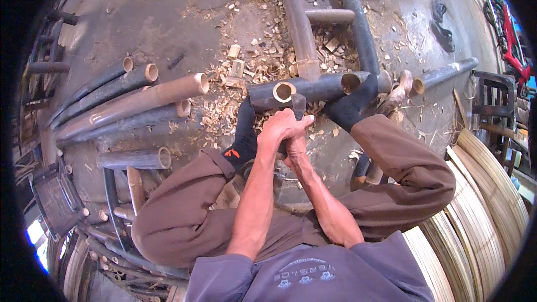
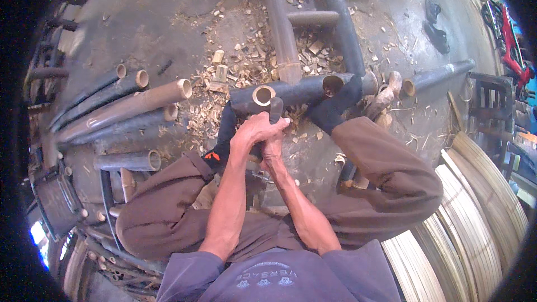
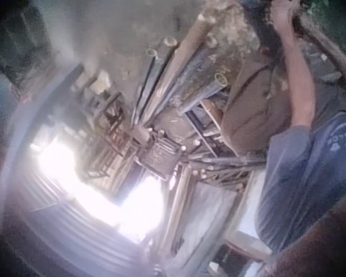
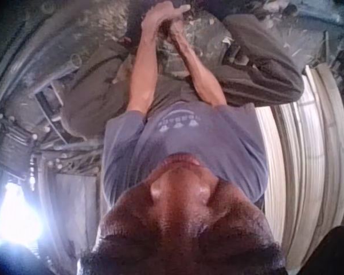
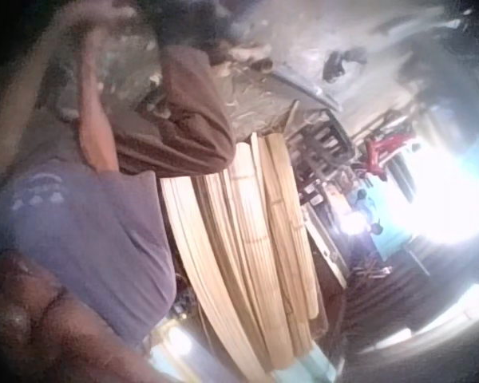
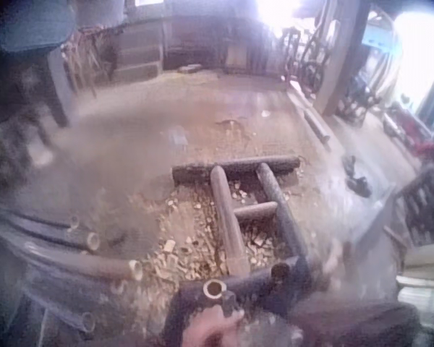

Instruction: The person sits on the floor and assembles bamboo poles into a ladder-like structure. They fit poles into joints, tap them with a wooden mallet, and use a hand saw to trim ends for a snug fit.

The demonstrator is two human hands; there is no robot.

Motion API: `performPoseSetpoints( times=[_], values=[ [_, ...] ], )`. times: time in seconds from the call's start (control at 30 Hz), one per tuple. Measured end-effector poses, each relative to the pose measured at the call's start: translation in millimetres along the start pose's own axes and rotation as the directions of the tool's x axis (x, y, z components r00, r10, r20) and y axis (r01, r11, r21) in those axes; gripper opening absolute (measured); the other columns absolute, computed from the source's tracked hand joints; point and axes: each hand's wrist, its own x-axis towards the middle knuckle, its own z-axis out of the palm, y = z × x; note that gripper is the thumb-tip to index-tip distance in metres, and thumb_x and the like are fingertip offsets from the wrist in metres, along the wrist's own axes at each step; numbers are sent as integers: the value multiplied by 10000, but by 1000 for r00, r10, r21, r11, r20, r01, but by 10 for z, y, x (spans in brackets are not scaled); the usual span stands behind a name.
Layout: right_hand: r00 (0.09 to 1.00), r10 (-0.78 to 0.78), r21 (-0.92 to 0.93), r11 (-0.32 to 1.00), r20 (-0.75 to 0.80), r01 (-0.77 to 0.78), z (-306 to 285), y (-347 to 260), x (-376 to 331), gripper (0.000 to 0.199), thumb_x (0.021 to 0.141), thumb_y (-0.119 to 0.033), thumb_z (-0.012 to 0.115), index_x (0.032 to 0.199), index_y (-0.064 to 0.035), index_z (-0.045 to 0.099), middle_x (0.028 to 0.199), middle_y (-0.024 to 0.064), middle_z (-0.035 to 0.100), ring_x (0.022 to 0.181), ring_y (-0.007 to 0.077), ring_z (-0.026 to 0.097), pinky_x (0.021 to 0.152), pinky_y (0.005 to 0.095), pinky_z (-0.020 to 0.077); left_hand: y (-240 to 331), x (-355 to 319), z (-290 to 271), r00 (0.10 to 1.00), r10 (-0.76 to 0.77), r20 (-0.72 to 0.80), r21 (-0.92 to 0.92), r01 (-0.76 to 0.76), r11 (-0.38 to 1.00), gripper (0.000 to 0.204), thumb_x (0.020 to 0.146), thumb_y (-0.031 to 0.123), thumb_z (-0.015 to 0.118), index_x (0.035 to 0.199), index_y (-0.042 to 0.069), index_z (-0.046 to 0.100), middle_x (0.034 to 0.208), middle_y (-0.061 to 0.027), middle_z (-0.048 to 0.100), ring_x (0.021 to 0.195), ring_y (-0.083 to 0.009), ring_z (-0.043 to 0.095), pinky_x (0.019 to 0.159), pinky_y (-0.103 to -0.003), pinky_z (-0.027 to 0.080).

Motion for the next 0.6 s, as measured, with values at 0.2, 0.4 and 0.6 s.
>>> performPoseSetpoints(
  times=[0.2, 0.4, 0.6],
  values=[
    [998, 40, -414, 909, -44, -54, -64, -522, 70, 663, 930, -200, 612, 1507, -43, 326, 1187, 74, 605, 985, 143, 606, 826, 289, 515, 76, 219, 147, 999, -42, 28, -282, 49, 958, 745, 909, 537, 504, 1067, -184, 610, 1075, -401, 606, 1077, -479, 614, 961, -482, 467],
    [845, 332, -908, 153, 420, 391, -308, -1407, 999, 610, 820, -236, 656, 1388, -75, 503, 1174, 210, 668, 1074, 282, 652, 916, 418, 503, 299, 713, 694, 970, -170, -171, -978, -146, 151, 650, 993, 512, 444, 1193, -97, 548, 1120, -194, 623, 1008, -276, 634, 880, -419, 505],
    [832, 129, -825, -118, 539, 553, -352, -1243, 759, 522, 792, -270, 674, 1268, -77, 580, 1049, 228, 690, 953, 408, 664, 814, 522, 533, 70, 640, 731, 965, -79, -249, -967, -253, -39, 544, 993, 555, 458, 1163, 47, 559, 1085, -92, 617, 995, -212, 622, 832, -389, 531]
  ],
)
